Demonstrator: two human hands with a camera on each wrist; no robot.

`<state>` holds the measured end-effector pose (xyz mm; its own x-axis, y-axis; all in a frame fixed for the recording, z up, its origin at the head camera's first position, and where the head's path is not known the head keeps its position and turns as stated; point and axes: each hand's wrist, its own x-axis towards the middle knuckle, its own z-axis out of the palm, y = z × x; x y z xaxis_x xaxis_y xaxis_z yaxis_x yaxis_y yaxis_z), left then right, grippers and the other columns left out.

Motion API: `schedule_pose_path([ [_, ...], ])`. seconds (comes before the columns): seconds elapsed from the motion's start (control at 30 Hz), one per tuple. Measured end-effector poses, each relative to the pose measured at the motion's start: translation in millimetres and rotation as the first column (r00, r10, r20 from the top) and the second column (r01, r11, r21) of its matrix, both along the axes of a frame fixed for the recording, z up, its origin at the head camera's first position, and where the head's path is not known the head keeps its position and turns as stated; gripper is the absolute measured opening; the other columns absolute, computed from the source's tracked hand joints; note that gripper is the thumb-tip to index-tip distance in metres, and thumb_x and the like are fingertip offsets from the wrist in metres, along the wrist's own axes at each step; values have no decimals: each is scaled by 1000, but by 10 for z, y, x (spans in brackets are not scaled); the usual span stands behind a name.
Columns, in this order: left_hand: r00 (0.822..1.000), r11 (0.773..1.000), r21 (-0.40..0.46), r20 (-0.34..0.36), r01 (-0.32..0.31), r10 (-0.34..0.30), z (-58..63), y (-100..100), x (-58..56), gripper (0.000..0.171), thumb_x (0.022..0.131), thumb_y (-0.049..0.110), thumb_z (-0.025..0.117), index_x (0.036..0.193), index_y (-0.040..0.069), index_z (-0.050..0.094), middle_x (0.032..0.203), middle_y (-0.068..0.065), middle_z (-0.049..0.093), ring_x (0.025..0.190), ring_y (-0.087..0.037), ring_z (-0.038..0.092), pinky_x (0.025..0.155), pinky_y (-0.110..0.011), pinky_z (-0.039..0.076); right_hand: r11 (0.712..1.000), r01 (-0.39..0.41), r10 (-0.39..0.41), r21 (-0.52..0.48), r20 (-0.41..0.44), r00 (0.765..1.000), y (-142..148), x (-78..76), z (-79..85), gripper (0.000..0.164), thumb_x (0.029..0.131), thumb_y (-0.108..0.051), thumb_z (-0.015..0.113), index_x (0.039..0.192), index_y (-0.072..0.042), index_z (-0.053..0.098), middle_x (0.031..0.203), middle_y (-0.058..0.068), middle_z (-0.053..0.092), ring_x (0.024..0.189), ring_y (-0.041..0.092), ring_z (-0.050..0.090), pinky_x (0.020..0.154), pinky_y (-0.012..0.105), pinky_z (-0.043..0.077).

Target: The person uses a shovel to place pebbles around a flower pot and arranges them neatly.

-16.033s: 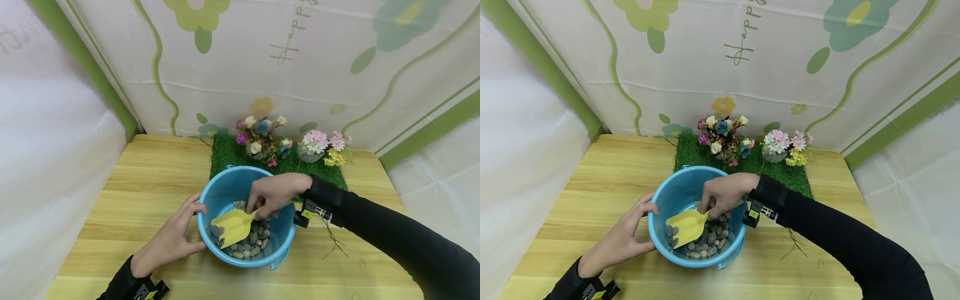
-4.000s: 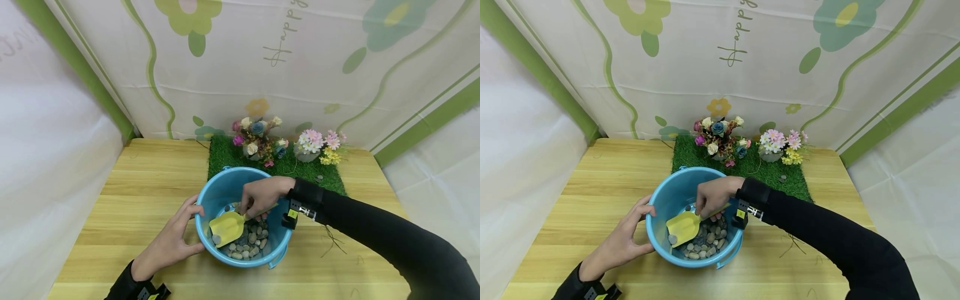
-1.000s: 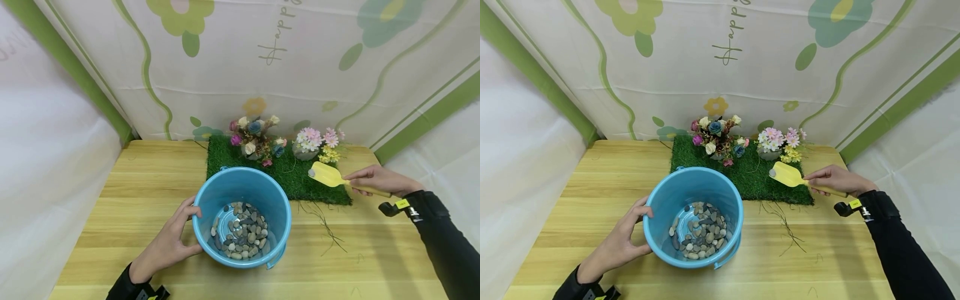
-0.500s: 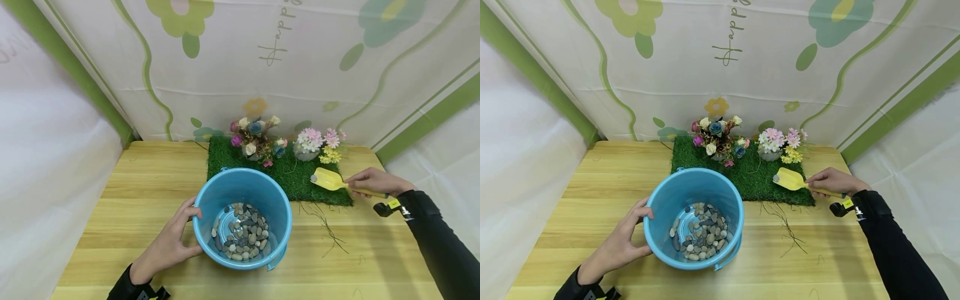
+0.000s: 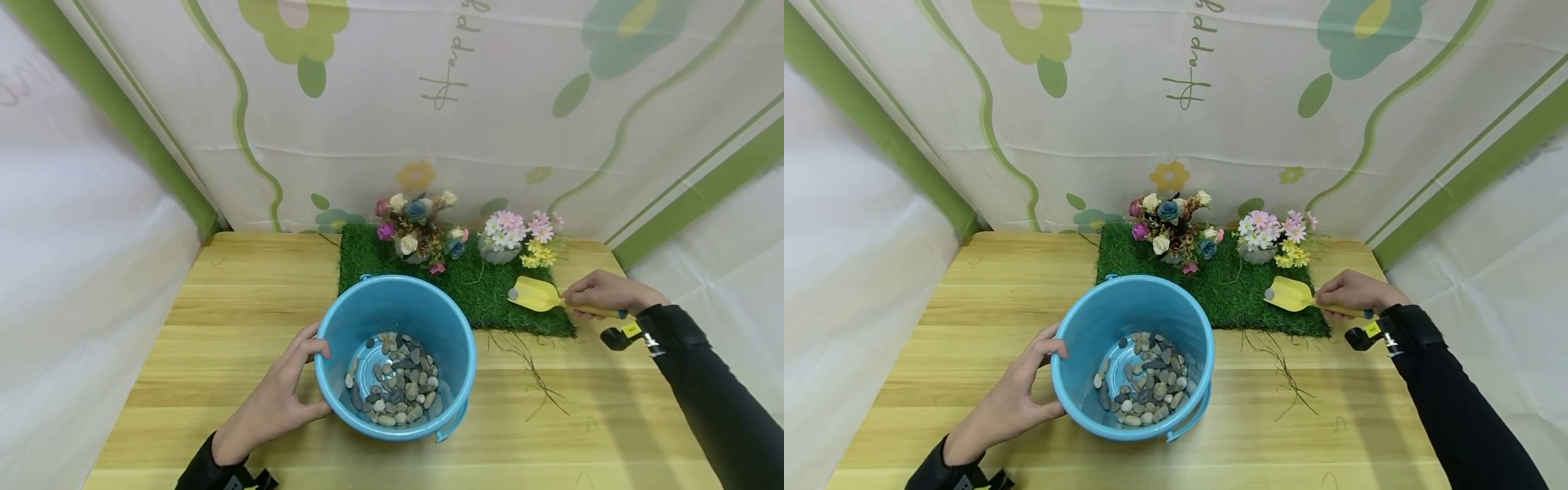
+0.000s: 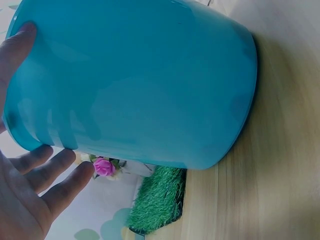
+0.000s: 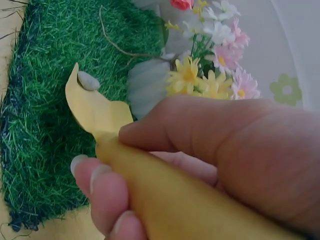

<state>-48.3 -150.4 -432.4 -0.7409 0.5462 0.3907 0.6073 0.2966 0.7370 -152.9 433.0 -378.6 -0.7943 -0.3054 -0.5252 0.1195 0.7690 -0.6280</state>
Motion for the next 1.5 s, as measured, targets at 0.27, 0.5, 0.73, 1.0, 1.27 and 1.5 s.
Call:
schedule_pose_path([
  [0.27,1000,1000,2,-7,1,-1,4,4,-1,66,73,8,91,120,9,45,156,-17,33,134,-41,43,96,-44,52,997,-17,16,70,12,1000,-159,-17,169,36,106,-15,52,126,14,62,89,9,68,67,21,53,60,33,45],
  [0.5,1000,1000,3,10,0,0,5,4,2,65,74,10,91,121,9,45,157,-17,32,135,-40,43,97,-44,52,991,-35,33,131,19,999,-242,8,302,38,106,-15,53,126,16,60,76,6,63,62,17,49,57,29,41],
  [0.73,1000,1000,3,12,-1,1,9,9,2,66,73,8,91,120,7,45,157,-17,32,135,-40,43,97,-46,52,992,-43,39,118,32,999,-177,79,423,40,105,-16,54,129,17,57,79,7,63,63,17,48,57,31,41],
  [1.0,1000,1000,6,-2,5,-5,5,4,-2,66,73,6,91,121,9,45,156,-18,32,134,-41,43,97,-44,52,989,-145,143,-26,-75,987,-66,151,650,40,106,-14,54,137,12,53,91,11,66,68,21,60,58,31,53],
  [1.27,1000,1000,5,13,3,-4,0,-1,1,68,73,7,91,121,12,44,157,-17,31,135,-41,42,98,-43,52,904,-364,307,-223,-251,918,-282,153,819,36,106,-2,50,142,1,55,89,7,67,64,23,59,55,33,53],
  [1.5,1000,1000,3,2,6,-6,-3,-5,-6,65,76,11,91,121,12,44,156,-17,32,135,-41,42,97,-43,52,869,-444,376,-219,-293,879,-781,139,993,35,106,-5,53,140,-11,60,88,3,69,65,21,60,56,34,53],
])
